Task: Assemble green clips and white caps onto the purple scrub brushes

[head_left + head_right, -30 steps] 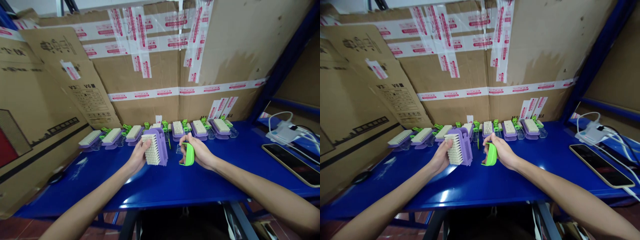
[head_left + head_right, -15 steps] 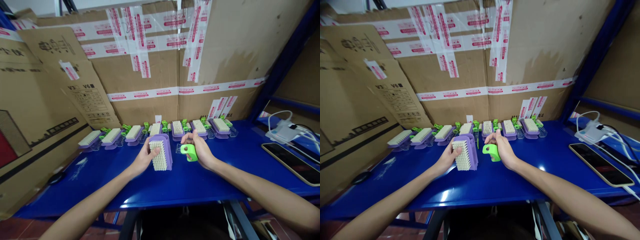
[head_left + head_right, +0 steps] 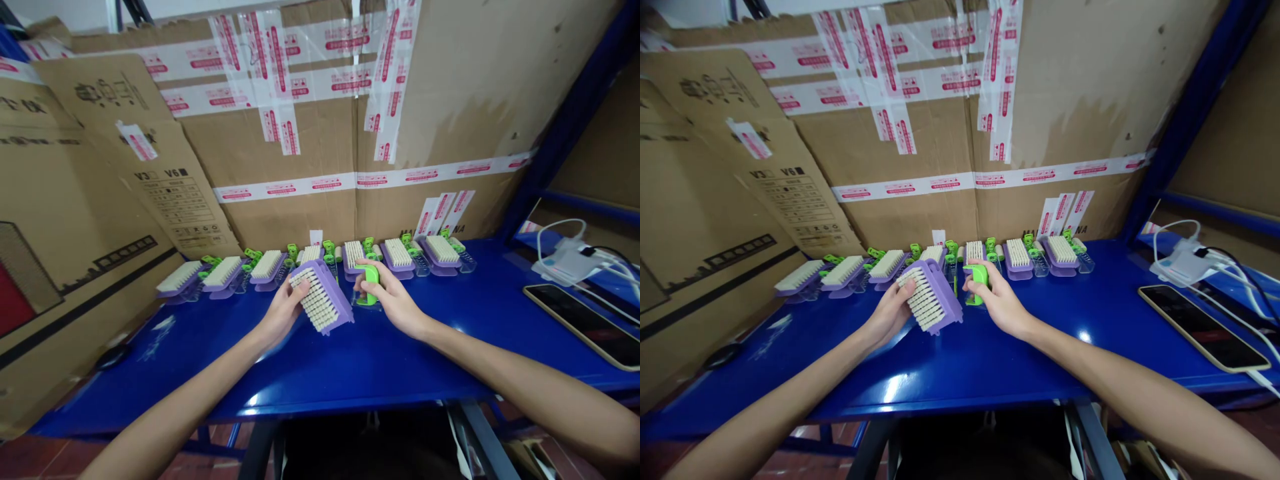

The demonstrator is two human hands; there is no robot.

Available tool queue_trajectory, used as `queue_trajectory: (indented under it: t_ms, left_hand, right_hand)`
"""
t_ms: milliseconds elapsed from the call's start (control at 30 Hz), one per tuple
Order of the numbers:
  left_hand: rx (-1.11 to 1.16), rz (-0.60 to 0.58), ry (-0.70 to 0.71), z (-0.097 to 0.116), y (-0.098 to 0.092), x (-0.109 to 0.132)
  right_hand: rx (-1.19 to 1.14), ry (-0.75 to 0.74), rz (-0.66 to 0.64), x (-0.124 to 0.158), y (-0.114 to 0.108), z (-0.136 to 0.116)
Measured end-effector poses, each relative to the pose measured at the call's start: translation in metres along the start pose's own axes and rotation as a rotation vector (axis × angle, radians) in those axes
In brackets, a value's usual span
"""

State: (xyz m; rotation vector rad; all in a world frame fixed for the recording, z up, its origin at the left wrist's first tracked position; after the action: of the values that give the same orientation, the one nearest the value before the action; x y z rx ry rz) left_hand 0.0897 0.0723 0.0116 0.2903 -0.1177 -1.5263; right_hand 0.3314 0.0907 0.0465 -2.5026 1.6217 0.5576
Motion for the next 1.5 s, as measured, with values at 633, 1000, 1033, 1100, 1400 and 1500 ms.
queue_trajectory:
  t_ms: [633,1000,1033,1100,1400,1500]
  left_hand:
    - [0.195,-0.044,0.017,0.014,-0.001,-0.009]
    - [0.261,0.009,-0.015,0.02,-0.014,-0.008]
    - [0.266,0.002,-0.026,0.02,-0.014,-0.007]
    - [0.275,-0.019,-0.06,0.017,-0.012,-0.006]
    - [0.238,-0.007,-0.123,0.004,-0.004,-0.004]
    - [0.184,-0.031,-0.134,-0.001,-0.003,-0.005]
  right_hand:
    - [-0.01,-0.127,0.128,0.002,-0.016,-0.008]
    - [-0.003,-0.091,0.094,0.004,-0.007,-0.024]
    - [-0.041,-0.069,0.071,0.004,-0.003,-0.024]
    - [-0.139,-0.005,0.026,0.005,0.005,-0.02]
    - [-0.361,0.226,0.009,0.005,0.009,0.002]
    - [-0.355,0.216,-0.001,0.004,0.009,0.0]
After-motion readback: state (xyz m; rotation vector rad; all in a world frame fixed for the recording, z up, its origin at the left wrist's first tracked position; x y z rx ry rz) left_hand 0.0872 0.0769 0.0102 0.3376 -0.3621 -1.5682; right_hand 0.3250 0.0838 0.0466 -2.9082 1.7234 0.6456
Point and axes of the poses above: each hand's wrist, its own x-axis away from the middle knuckle, its own y-axis out of the palm, z = x × y, the point moved 10 cm from there along -x, towards the middle knuckle, and after that the axes turned 3 degrees about -x, right-handed, at the moved point
